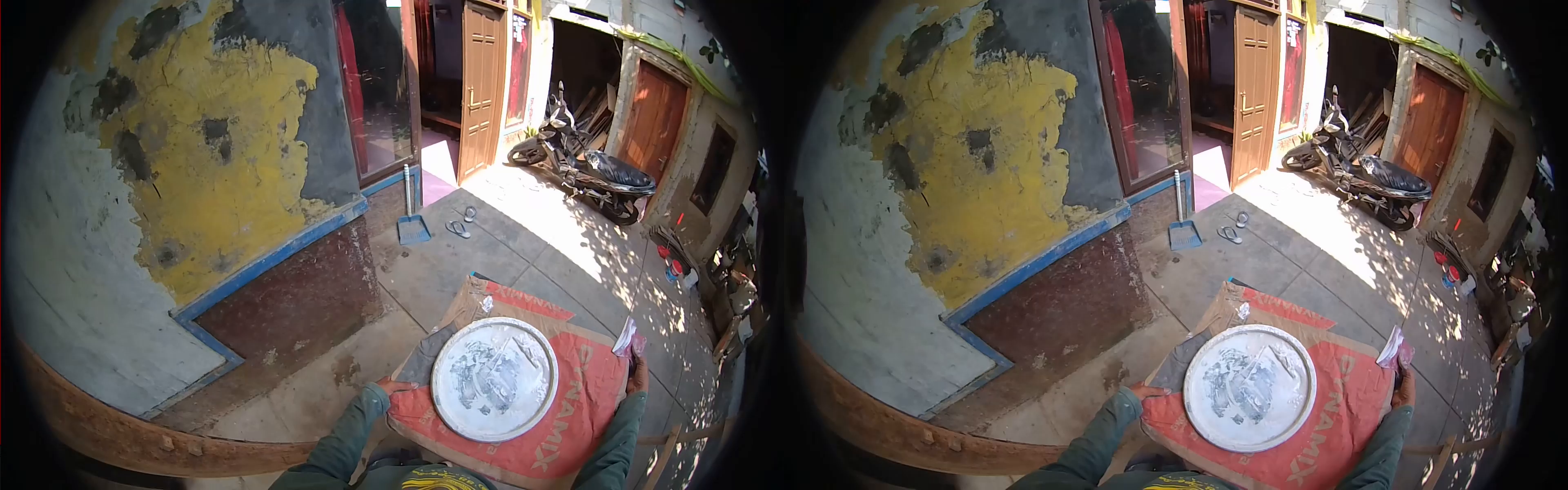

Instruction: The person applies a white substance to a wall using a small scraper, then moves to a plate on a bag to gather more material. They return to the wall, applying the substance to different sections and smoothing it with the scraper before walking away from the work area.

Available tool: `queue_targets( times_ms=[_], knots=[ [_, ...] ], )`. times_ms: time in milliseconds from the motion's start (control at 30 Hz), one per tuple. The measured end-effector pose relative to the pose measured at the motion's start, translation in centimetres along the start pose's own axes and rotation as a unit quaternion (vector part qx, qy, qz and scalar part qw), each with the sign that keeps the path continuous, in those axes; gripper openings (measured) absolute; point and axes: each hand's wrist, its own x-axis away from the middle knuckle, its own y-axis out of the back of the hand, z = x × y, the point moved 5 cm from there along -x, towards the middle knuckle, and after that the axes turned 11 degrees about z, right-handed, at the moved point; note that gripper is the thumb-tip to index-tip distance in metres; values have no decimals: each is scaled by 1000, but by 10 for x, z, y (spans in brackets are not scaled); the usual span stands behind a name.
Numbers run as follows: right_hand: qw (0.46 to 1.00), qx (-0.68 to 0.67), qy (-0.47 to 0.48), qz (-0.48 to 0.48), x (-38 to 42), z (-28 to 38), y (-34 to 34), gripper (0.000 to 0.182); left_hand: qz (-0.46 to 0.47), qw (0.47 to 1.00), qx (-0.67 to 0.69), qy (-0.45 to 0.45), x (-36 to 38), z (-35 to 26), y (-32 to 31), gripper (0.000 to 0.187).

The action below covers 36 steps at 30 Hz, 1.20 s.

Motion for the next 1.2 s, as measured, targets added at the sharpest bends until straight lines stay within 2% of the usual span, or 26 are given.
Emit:
queue_targets(
  times_ms=[67, 100, 167, 233, 267, 300, 367, 400, 467, 567, 600, 667, 700, 767, 800, 833, 867, 900, 967, 1000, 1067, 1133, 1200],
  knots=[
    [999, 17, -18, 21, -72, 6, -41, 29, 55, 994, 77, -51, -9, -37, 5, 60],
    [999, 19, -19, 41, -111, 4, -62, 28, 46, 994, 87, -55, -19, -45, 7, 60],
    [997, 35, -19, 64, -185, -3, -105, 28, -66, 990, 68, -101, -45, -69, 26, 54],
    [995, 41, -26, 93, -248, -3, -141, 29, -90, 986, 74, -116, -87, -70, 49, 52],
    [993, 28, -59, 94, -271, -1, -171, 32, -110, 982, 77, -132, -110, -81, 61, 51],
    [990, 71, -29, 115, -310, -9, -179, 35, -105, 981, 97, -129, -123, -92, 74, 51],
    [992, 39, -50, 110, -374, -15, -213, 36, -53, 981, 183, -38, -143, -111, 85, 51],
    [989, 43, -75, 122, -380, -7, -256, 35, -57, 980, 185, -45, -159, -122, 94, 51],
    [984, 56, -84, 149, -431, -3, -287, 34, -88, 967, 204, -122, -192, -125, 108, 59],
    [972, 72, -106, 197, -514, -15, -334, 32, -93, 951, 258, -140, -210, -164, 103, 56],
    [968, 78, -117, 206, -540, -21, -354, 31, -104, 946, 265, -153, -228, -159, 108, 56],
    [957, 83, -148, 236, -614, -40, -384, 31, -216, 927, 163, -259, -275, -144, 125, 60],
    [950, 86, -156, 256, -635, -47, -407, 31, -234, 919, 172, -265, -272, -157, 116, 60],
    [933, 94, -178, 299, -656, -68, -472, 31, -208, 931, 269, -129, -255, -192, 95, 70],
    [922, 97, -195, 322, -684, -85, -493, 32, -227, 923, 276, -144, -267, -192, 92, 70],
    [913, 117, -181, 347, -709, -94, -517, 32, -248, 906, 294, -179, -280, -190, 83, 58],
    [899, 108, -207, 371, -731, -103, -538, 32, -271, 889, 306, -209, -291, -191, 76, 45],
    [885, 96, -234, 390, -740, -111, -560, 32, -290, 881, 303, -219, -296, -194, 69, 45],
    [866, 96, -244, 425, -779, -135, -593, 32, -349, 867, 326, -145, -305, -183, 40, 43],
    [860, 115, -263, 423, -798, -161, -625, 33, -353, 864, 336, -125, -302, -195, 47, 43],
    [840, 111, -270, 457, -817, -188, -661, 33, -362, 843, 385, -95, -311, -194, 19, 47],
    [808, 137, -289, 495, -818, -194, -706, 33, -389, 828, 387, -115, -312, -210, 23, 47],
    [800, 144, -297, 501, -849, -243, -728, 32, -414, 811, 388, -142, -319, -220, 27, 48]
  ],
)
